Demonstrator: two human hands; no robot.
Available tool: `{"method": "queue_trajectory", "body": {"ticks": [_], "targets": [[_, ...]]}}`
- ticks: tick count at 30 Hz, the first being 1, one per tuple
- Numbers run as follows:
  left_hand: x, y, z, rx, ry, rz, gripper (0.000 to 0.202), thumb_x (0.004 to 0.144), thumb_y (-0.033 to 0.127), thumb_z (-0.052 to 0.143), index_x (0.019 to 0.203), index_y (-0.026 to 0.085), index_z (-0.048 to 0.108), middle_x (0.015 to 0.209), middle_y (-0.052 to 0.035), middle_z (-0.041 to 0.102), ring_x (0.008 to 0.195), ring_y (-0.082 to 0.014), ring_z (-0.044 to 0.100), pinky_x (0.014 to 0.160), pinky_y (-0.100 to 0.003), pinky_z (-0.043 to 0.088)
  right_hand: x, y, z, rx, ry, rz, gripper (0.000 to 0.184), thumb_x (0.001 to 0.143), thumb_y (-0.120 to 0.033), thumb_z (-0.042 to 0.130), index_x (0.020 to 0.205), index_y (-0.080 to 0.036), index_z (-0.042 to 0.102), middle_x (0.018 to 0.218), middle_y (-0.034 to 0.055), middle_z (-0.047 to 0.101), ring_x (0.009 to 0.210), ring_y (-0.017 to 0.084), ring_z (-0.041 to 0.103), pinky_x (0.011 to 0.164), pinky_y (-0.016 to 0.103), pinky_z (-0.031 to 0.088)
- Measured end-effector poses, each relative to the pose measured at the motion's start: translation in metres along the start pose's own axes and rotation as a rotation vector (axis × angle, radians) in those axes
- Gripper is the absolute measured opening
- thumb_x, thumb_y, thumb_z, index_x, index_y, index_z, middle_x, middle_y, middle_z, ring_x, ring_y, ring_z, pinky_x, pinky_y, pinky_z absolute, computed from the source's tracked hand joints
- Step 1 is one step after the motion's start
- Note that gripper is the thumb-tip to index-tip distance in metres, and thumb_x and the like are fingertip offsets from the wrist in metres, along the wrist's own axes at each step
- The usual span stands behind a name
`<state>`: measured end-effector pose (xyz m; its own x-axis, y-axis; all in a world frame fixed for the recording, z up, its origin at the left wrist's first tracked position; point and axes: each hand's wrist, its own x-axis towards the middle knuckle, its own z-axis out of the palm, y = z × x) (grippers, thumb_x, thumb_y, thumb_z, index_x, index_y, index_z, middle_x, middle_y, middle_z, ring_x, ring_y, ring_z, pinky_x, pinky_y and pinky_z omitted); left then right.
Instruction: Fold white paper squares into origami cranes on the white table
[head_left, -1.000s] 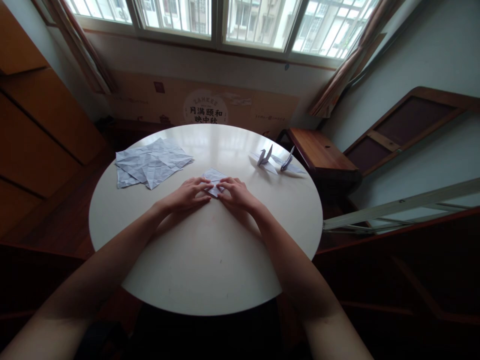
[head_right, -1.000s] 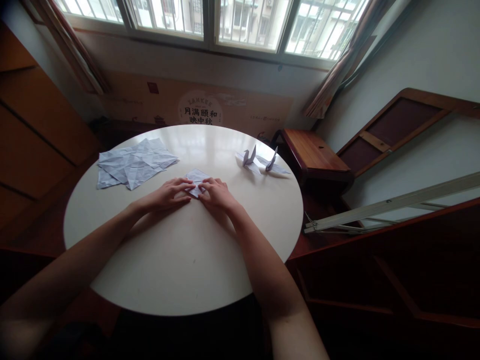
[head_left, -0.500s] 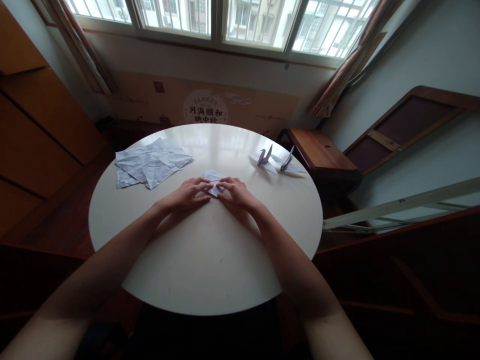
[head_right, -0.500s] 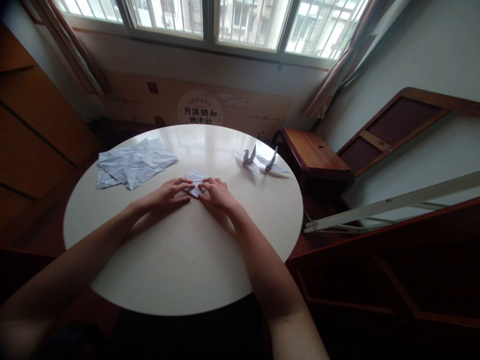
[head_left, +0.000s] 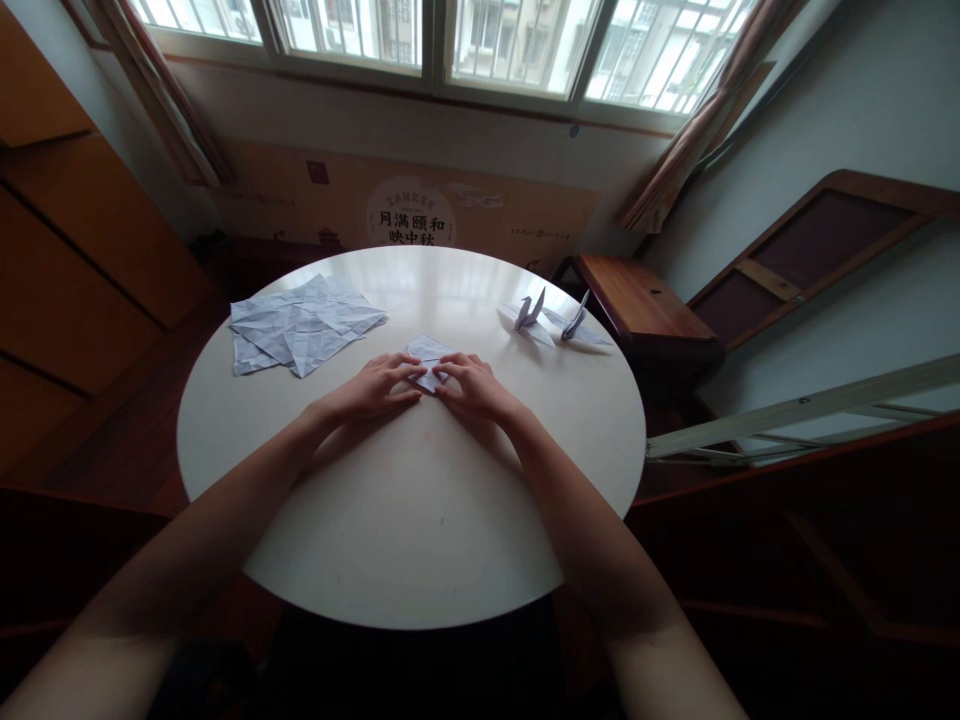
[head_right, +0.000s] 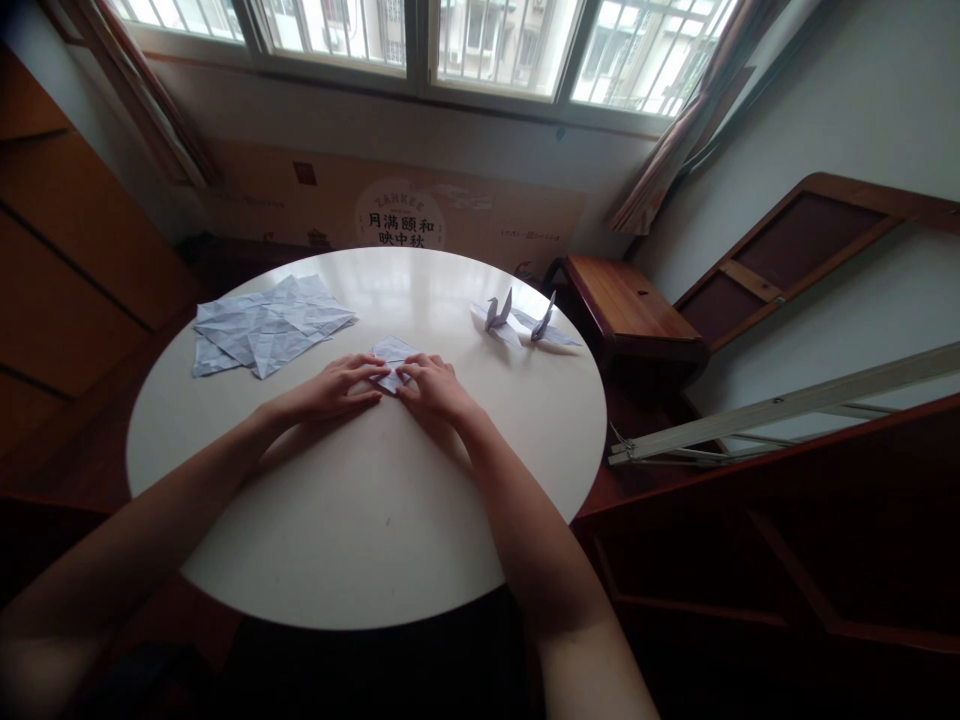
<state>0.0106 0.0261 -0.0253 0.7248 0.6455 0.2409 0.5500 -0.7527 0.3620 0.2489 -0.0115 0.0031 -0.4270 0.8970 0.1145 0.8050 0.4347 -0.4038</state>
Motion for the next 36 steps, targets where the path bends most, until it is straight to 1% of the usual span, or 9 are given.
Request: {"method": "queue_trajectory", "body": {"ticks": [6, 26, 31, 36], "targets": [[0.0000, 0.0009, -0.0001, 0.012, 0.000, -0.002, 0.051, 0.095, 0.050, 0.053, 0.140, 0.027, 0.054, 0.142, -0.0093, 0.049, 0.131, -0.0302, 0.046, 0.113, -0.048, 0.032, -0.0005, -0.0004, -0.0009, -0.001, -0.008, 0.002, 0.039, 0.091, -0.038, 0.059, 0.127, -0.023, 0.064, 0.138, 0.0098, 0.055, 0.128, 0.030, 0.045, 0.108, 0.049, 0.034], [0.0010, 0.0028, -0.0018, 0.023, -0.007, 0.005, 0.048, 0.094, 0.048, 0.053, 0.137, 0.026, 0.056, 0.141, -0.0093, 0.050, 0.128, -0.0299, 0.048, 0.111, -0.047, 0.034, 0.0000, 0.0015, 0.0012, 0.009, 0.006, -0.002, 0.037, 0.091, -0.038, 0.060, 0.125, -0.026, 0.065, 0.136, 0.0092, 0.055, 0.127, 0.030, 0.045, 0.108, 0.049, 0.034], [0.0008, 0.0034, -0.0029, 0.024, -0.010, 0.018, 0.049, 0.095, 0.047, 0.053, 0.138, 0.024, 0.055, 0.141, -0.0103, 0.050, 0.128, -0.0295, 0.048, 0.111, -0.046, 0.034, -0.0004, 0.0008, 0.0009, 0.012, 0.005, -0.001, 0.038, 0.091, -0.038, 0.060, 0.126, -0.024, 0.065, 0.136, 0.0095, 0.055, 0.128, 0.030, 0.045, 0.108, 0.048, 0.034], [0.0010, 0.0023, -0.0025, 0.028, -0.017, 0.012, 0.049, 0.095, 0.047, 0.053, 0.138, 0.025, 0.055, 0.141, -0.0098, 0.050, 0.128, -0.0291, 0.047, 0.111, -0.046, 0.034, -0.0006, 0.0000, 0.0004, 0.009, 0.007, 0.005, 0.037, 0.091, -0.038, 0.060, 0.126, -0.025, 0.065, 0.135, 0.0095, 0.055, 0.127, 0.030, 0.045, 0.107, 0.049, 0.034]]}}
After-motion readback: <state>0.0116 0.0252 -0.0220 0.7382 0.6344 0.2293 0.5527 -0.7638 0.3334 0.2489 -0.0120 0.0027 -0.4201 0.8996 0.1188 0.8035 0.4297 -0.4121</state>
